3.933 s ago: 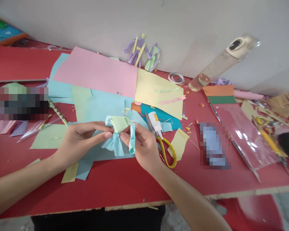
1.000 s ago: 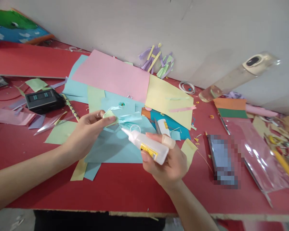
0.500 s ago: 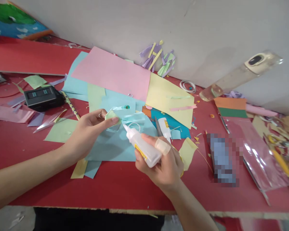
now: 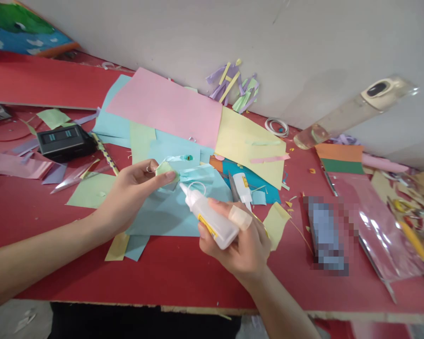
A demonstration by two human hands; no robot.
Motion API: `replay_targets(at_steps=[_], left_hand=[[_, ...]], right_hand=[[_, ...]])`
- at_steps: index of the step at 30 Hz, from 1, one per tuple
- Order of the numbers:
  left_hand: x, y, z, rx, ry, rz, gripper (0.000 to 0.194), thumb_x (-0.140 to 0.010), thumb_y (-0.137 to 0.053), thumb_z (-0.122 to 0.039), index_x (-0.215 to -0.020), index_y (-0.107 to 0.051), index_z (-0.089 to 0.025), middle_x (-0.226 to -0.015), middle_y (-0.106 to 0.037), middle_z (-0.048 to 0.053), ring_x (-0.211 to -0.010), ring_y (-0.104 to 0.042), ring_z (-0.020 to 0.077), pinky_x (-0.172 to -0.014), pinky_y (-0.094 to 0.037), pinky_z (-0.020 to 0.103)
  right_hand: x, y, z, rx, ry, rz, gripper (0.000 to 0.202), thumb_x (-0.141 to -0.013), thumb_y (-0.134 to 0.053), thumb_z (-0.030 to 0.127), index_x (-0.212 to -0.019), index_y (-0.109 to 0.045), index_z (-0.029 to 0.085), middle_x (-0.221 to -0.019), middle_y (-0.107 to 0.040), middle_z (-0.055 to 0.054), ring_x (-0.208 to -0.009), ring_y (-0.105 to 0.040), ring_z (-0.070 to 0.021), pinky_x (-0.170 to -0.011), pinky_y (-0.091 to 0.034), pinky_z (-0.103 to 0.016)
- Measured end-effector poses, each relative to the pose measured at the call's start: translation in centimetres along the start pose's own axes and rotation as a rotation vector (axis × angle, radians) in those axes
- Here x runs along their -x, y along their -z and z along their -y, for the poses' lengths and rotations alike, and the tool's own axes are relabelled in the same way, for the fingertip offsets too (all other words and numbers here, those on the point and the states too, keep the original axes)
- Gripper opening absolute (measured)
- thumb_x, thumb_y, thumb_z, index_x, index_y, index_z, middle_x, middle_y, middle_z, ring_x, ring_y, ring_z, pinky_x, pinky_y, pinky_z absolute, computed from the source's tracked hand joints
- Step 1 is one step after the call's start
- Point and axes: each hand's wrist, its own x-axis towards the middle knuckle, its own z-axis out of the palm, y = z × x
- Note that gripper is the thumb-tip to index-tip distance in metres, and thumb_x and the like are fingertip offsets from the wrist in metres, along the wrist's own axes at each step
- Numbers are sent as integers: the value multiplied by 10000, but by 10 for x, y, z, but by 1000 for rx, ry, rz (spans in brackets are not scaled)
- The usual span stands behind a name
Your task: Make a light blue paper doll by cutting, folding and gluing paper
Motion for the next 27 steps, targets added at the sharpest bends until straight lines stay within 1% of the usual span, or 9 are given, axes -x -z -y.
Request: replay_targets(at_steps=[3,5,8,10,16,21,24,27], left_hand=[[-1,1,0,-1,6,-13,408,-777,-738,-468,-665,-443,-209,-689,-569,-7,-676,-546,154,-554,-285,269],[-1,1,1,-2,8,-17,411,-778,-739,-466,-664,-439,-209,-679,-558,-10,-677,-547,153,-552,-281,267],[-1,1,1,-1,8,-11,410,-787,-733,-461,-663,-436,-208,-666,-534,-15,-673,-535,148,-551,-274,267],[-1,1,1,-4,1,-21,409,-786,-733,-463,-662,-438,-209,-663,-532,-15,-659,-527,147,-549,-273,269],[-1,1,1,-12,-3,-23,402,-778,-738,-462,-660,-448,-211,-667,-560,-15,-640,-541,146,-544,-287,269],[1,0,-1,-47,-50,3,372,-800,-725,-432,-670,-458,-210,-643,-550,-29,-662,-542,144,-589,-320,268],[2,-1,-2,-60,-80,23,357,-818,-715,-408,-674,-458,-206,-658,-561,-32,-674,-540,136,-615,-337,262],[2,-1,-3,-66,-95,35,353,-828,-707,-392,-670,-454,-203,-670,-576,-32,-671,-533,129,-619,-341,260]], right_hand=[[3,0,-4,-11,-9,-41,402,-812,-707,294,-1199,-622,232,-850,-736,-60,-627,-675,-232,-522,-544,-360],[5,-1,-6,-2,-23,-81,406,-811,-711,299,-1202,-632,228,-850,-735,-62,-627,-672,-231,-519,-540,-354],[6,-2,-6,3,-38,-131,377,-821,-704,318,-1182,-649,227,-820,-726,-58,-613,-662,-225,-512,-530,-347],[7,-3,-6,24,-48,-139,355,-827,-700,333,-1164,-658,228,-821,-721,-60,-610,-663,-223,-524,-535,-350],[8,-3,-6,78,-60,-118,358,-843,-685,343,-1183,-649,240,-850,-727,-65,-611,-664,-227,-535,-553,-364],[6,-2,-3,68,-47,-81,365,-839,-690,301,-1192,-634,229,-860,-736,-67,-624,-675,-222,-579,-577,-367],[4,-2,-2,36,-36,-63,369,-831,-690,292,-1187,-623,224,-856,-741,-67,-630,-678,-226,-548,-568,-361],[1,-2,-1,35,-33,-25,345,-836,-674,304,-1170,-610,245,-843,-739,-55,-608,-671,-222,-501,-550,-351]])
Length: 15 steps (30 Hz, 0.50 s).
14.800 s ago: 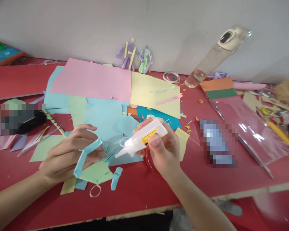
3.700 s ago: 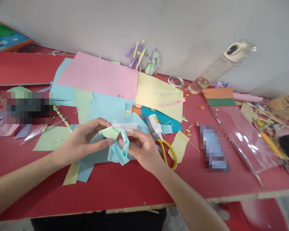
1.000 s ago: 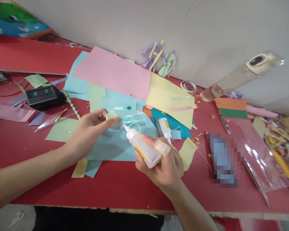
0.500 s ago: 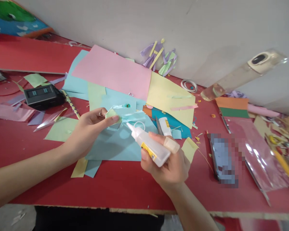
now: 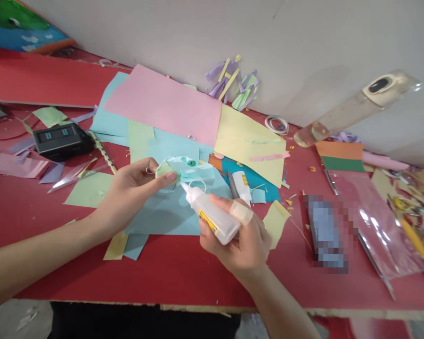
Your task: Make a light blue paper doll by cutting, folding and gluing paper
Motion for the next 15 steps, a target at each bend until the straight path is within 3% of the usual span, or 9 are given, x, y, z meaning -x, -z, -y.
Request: replay_targets(at_steps=[4,9,13,15], left_hand=[[-1,1,1,17,4,1,352,-828,-711,-390,-674,-456,-202,-677,-592,-32,-677,-528,127,-619,-337,259],[-4,3,4,52,27,-45,392,-805,-732,-415,-660,-438,-201,-628,-507,-35,-646,-484,123,-561,-278,260],[-6,5,6,44,59,-61,394,-810,-726,-414,-679,-420,-203,-634,-415,-36,-630,-434,117,-542,-217,267],[-7,5,7,44,65,-62,396,-813,-724,-408,-679,-415,-201,-638,-400,-36,-628,-419,114,-543,-208,270]], right_hand=[[0,1,0,-29,14,3,305,-854,-642,319,-1146,-617,238,-805,-723,-51,-578,-652,-207,-493,-531,-340],[5,1,-8,-53,-70,-191,263,-829,-676,378,-1025,-686,202,-803,-690,-66,-560,-634,-205,-475,-500,-337],[-2,-5,-10,-533,-294,-314,204,-845,-663,313,-1042,-648,265,-685,-559,35,-395,-458,-91,-330,-352,-230],[-8,-8,-10,-683,-337,-333,218,-857,-648,257,-1068,-619,303,-669,-541,53,-444,-485,-97,-374,-390,-223]])
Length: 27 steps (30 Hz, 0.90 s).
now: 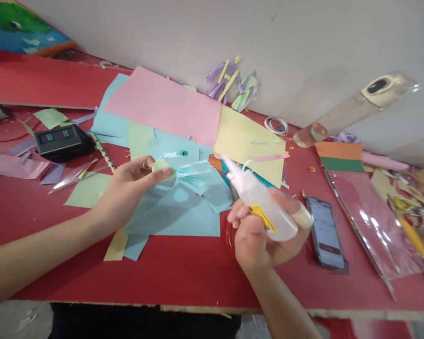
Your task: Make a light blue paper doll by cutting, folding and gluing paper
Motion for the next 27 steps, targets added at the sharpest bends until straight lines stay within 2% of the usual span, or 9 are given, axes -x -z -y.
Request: replay_targets(at_steps=[3,5,9,11,13,15,18,22,27], left_hand=[[0,0,0,10,6,5,410,-804,-734,-407,-663,-412,-197,-646,-421,-31,-665,-451,122,-549,-218,271],[0,1,0,33,4,24,410,-801,-741,-393,-657,-413,-195,-662,-457,-25,-708,-492,131,-561,-238,271],[-1,1,0,91,-7,52,396,-801,-748,-365,-663,-419,-193,-684,-487,-24,-749,-524,136,-583,-269,269],[-1,1,0,96,-5,54,394,-801,-749,-369,-665,-424,-192,-689,-490,-23,-743,-520,132,-580,-270,267],[-2,1,0,85,2,57,398,-799,-750,-382,-663,-428,-192,-683,-485,-24,-726,-509,128,-568,-263,265],[-1,2,0,62,12,54,409,-791,-753,-402,-658,-428,-193,-664,-464,-28,-694,-485,121,-552,-247,262],[1,1,-2,13,37,63,416,-793,-748,-423,-662,-426,-194,-632,-430,-42,-627,-424,103,-537,-231,256],[5,-3,-4,-22,29,134,387,-828,-716,-387,-659,-430,-190,-618,-440,-53,-595,-408,90,-551,-268,246],[7,-7,-3,-62,-4,156,360,-841,-704,-335,-644,-442,-186,-615,-421,-58,-576,-390,80,-535,-278,236]], right_hand=[[-5,-3,-3,145,-164,53,326,-874,-639,240,-1187,-592,321,-832,-611,4,-621,-592,-135,-502,-478,-266],[-6,-1,-7,387,-255,189,359,-881,-642,274,-1233,-588,314,-953,-634,-31,-685,-605,-147,-543,-484,-279],[-8,5,-14,735,-169,545,248,-882,-628,250,-1126,-664,268,-867,-621,-25,-598,-501,-134,-572,-458,-302],[-9,6,-15,746,-111,616,157,-889,-621,241,-1031,-688,247,-839,-628,-27,-632,-521,-149,-576,-450,-303],[-9,7,-14,721,-106,578,125,-900,-616,230,-998,-692,240,-876,-663,-35,-681,-571,-160,-572,-452,-297],[-10,9,-12,657,-74,442,162,-906,-604,183,-1031,-688,244,-944,-689,-47,-769,-625,-178,-622,-490,-308],[-10,9,-6,595,130,287,256,-864,-638,102,-1068,-685,250,-955,-684,-54,-896,-647,-215,-757,-536,-372],[-10,1,2,660,410,436,282,-787,-738,107,-1036,-686,229,-880,-668,-49,-873,-641,-233,-783,-553,-420],[-8,-11,3,720,484,525,292,-757,-787,120,-1021,-679,182,-912,-704,-81,-941,-636,-256,-836,-569,-437]])
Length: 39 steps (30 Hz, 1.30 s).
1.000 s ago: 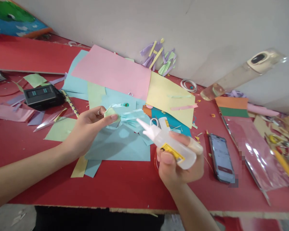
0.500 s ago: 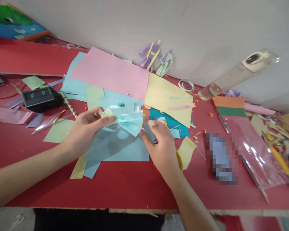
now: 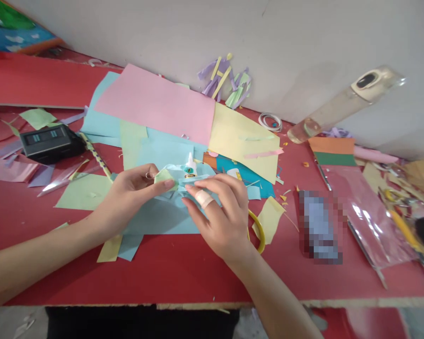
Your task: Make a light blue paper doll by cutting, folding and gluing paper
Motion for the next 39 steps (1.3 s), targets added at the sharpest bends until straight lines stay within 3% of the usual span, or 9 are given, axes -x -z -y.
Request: replay_targets(at_steps=[8,29,39], left_hand=[[1,-2,2,6,-24,1,349,-839,-707,-319,-647,-448,-185,-618,-409,-59,-587,-393,80,-542,-289,227],[0,-1,3,47,48,-3,387,-788,-737,-401,-652,-439,-196,-650,-398,-43,-619,-404,111,-572,-299,247],[-1,-2,3,149,15,91,270,-758,-777,-278,-727,-522,-195,-738,-568,-35,-717,-547,109,-649,-410,214]], right_hand=[[0,-2,3,35,15,5,253,-737,-790,65,-954,-701,161,-828,-739,-72,-849,-645,-241,-742,-570,-422],[2,-5,6,95,55,56,191,-794,-744,119,-926,-653,223,-843,-737,-39,-882,-644,-226,-768,-525,-386],[1,-4,6,146,30,21,230,-774,-758,105,-943,-660,226,-834,-737,-38,-844,-657,-229,-756,-522,-387]])
